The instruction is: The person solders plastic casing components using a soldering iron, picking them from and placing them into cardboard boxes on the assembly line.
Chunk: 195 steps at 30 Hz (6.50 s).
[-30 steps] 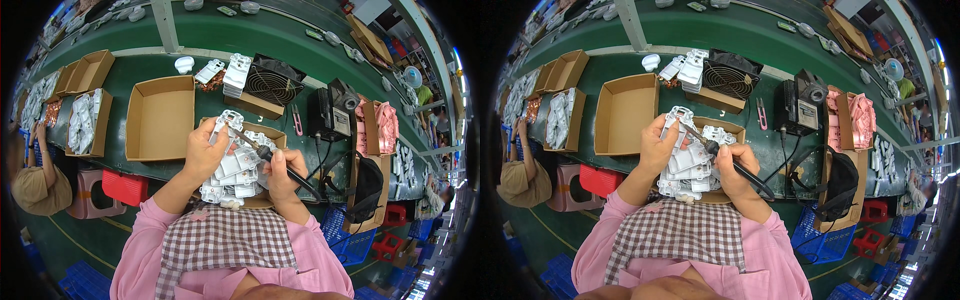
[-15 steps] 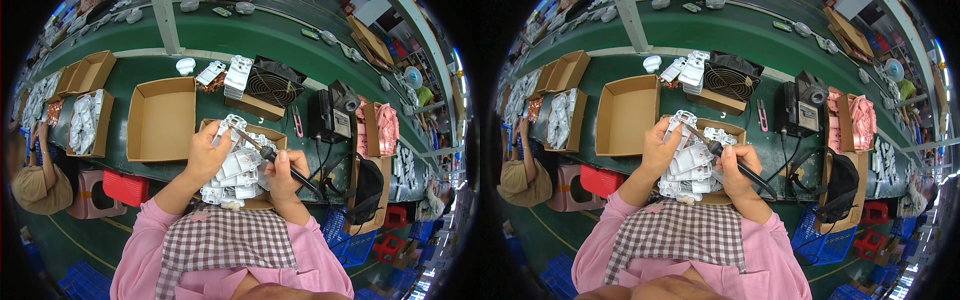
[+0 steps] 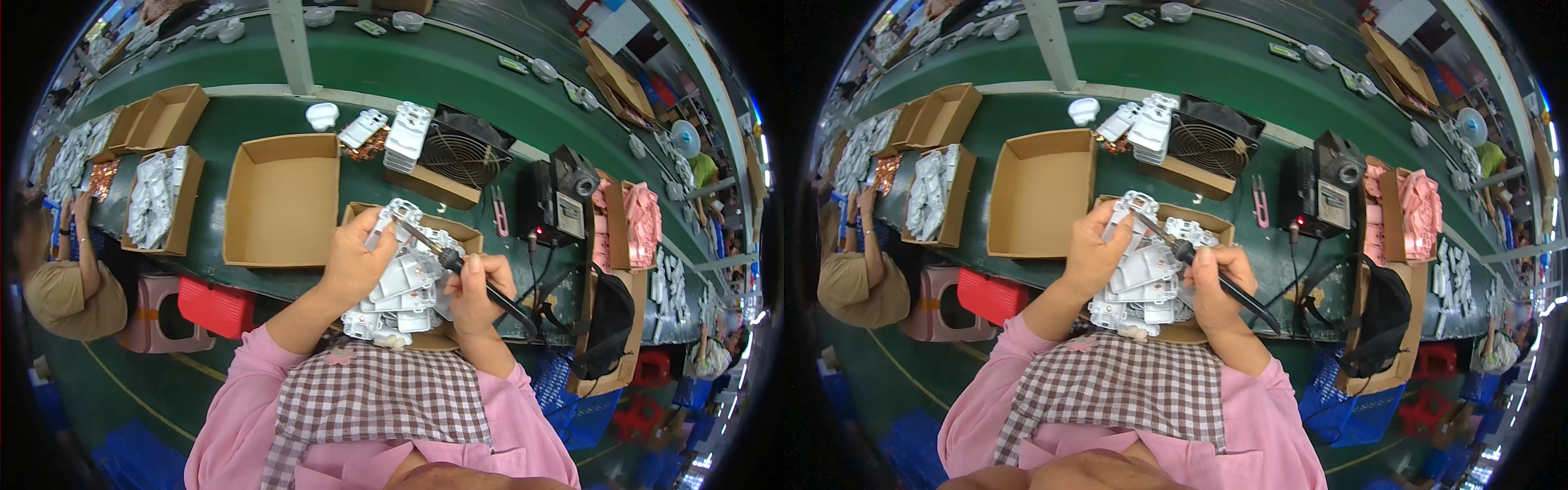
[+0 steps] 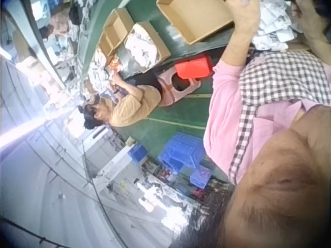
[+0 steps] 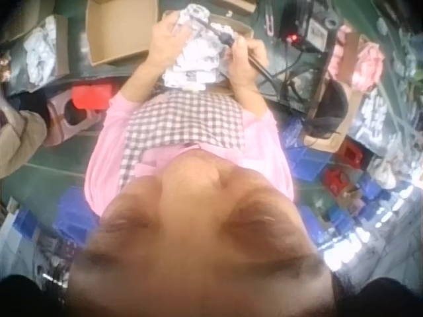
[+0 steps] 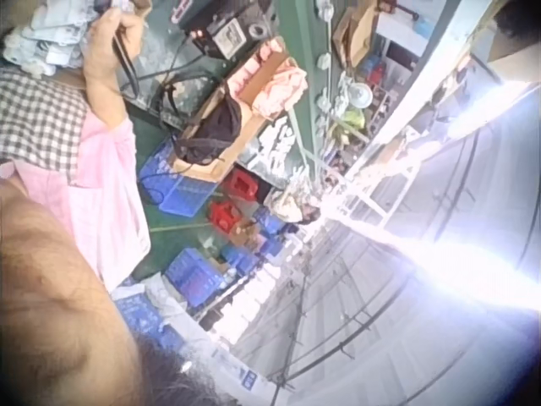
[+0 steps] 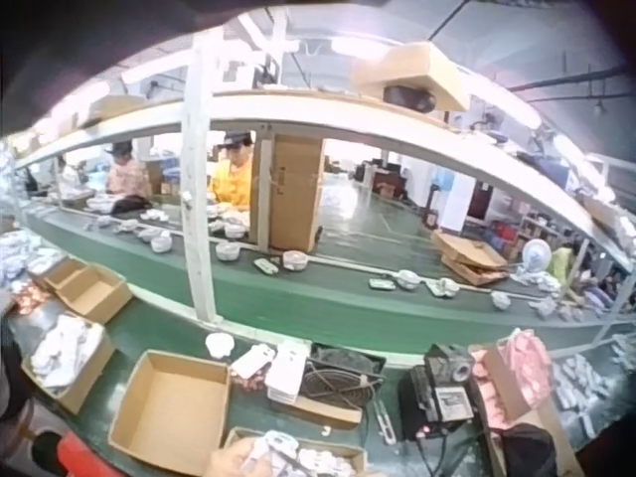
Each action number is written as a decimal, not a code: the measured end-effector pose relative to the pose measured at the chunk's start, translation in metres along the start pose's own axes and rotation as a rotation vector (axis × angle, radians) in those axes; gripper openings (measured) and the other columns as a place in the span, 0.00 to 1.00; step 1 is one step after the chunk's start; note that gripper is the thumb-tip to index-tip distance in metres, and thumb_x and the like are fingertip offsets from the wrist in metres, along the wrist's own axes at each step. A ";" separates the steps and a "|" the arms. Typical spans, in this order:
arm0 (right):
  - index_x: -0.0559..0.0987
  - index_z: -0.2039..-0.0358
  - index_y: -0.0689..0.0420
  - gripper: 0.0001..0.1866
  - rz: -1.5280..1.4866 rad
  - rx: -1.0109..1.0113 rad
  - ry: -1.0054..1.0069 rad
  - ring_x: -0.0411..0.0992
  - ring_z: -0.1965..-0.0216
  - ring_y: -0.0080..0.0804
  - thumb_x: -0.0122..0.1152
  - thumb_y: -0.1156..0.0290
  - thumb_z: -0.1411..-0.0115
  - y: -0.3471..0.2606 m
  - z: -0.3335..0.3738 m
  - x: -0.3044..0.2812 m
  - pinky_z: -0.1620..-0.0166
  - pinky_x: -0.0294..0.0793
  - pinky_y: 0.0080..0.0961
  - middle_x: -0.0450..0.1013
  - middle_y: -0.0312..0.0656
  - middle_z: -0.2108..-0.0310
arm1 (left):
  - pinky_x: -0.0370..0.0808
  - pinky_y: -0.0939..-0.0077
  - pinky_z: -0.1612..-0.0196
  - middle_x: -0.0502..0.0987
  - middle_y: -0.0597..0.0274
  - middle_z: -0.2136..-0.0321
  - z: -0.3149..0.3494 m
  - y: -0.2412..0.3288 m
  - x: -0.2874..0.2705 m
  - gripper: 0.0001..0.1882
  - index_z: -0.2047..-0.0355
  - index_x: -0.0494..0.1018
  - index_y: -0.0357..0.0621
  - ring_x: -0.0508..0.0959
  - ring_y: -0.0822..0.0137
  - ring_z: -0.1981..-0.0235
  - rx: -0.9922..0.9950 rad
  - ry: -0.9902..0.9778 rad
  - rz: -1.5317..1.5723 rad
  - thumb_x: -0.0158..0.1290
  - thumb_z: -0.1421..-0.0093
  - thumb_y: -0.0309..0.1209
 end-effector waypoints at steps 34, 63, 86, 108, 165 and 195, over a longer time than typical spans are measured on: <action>0.67 0.76 0.56 0.11 -0.154 -0.132 0.316 0.59 0.88 0.14 0.51 0.67 0.38 -0.035 0.019 -0.089 0.85 0.56 0.10 0.64 0.33 0.84 | 0.70 0.50 0.60 0.73 0.32 0.73 0.075 -0.008 -0.043 0.20 0.70 0.70 0.27 0.74 0.37 0.66 -0.190 -0.342 -0.968 0.37 0.38 0.35; 0.63 0.77 0.57 0.13 -0.131 -0.208 0.539 0.55 0.88 0.16 0.46 0.66 0.36 -0.047 0.001 -0.160 0.86 0.52 0.11 0.61 0.35 0.86 | 0.60 0.77 0.92 0.72 0.53 0.89 -0.086 0.158 -0.357 0.17 0.80 0.71 0.32 0.69 0.69 0.92 -0.383 0.492 -0.838 0.37 0.45 0.31; 0.61 0.77 0.52 0.13 0.148 -0.256 0.701 0.47 0.88 0.13 0.49 0.70 0.35 -0.061 -0.023 -0.193 0.85 0.46 0.12 0.52 0.29 0.84 | 0.75 0.67 0.80 0.75 0.58 0.76 -0.442 -0.157 -0.328 0.11 0.65 0.72 0.46 0.76 0.63 0.76 -0.372 0.485 -0.109 0.47 0.42 0.38; 0.70 0.71 0.58 0.08 0.250 -0.209 0.587 0.60 0.85 0.15 0.60 0.70 0.42 -0.055 -0.105 -0.215 0.81 0.57 0.11 0.66 0.32 0.80 | 0.71 0.78 0.69 0.77 0.57 0.72 -0.048 0.046 -0.145 0.11 0.59 0.73 0.34 0.75 0.71 0.72 0.036 -0.168 -0.848 0.51 0.39 0.27; 0.80 0.69 0.58 0.13 0.766 -0.142 -0.180 0.75 0.63 0.41 0.58 0.65 0.53 -0.032 -0.246 0.045 0.58 0.72 0.33 0.77 0.46 0.68 | 0.65 0.65 0.46 0.60 0.49 0.45 0.140 -0.022 -0.157 0.34 0.40 0.50 0.38 0.64 0.59 0.47 0.079 0.229 -0.172 0.53 0.44 0.28; 0.70 0.49 0.55 0.27 0.442 -0.240 -0.357 0.63 0.47 0.36 0.59 0.73 0.52 -0.001 0.009 0.023 0.46 0.62 0.30 0.66 0.42 0.48 | 0.68 0.75 0.71 0.73 0.62 0.75 0.067 -0.032 -0.215 0.09 0.69 0.74 0.39 0.71 0.70 0.76 0.226 0.576 -0.788 0.48 0.39 0.31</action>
Point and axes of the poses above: each hand's wrist, its own z-axis away from the middle knuckle, its own x-axis out of the palm, y = z × x, the point moved 10 cm from there along -z, towards the middle knuckle
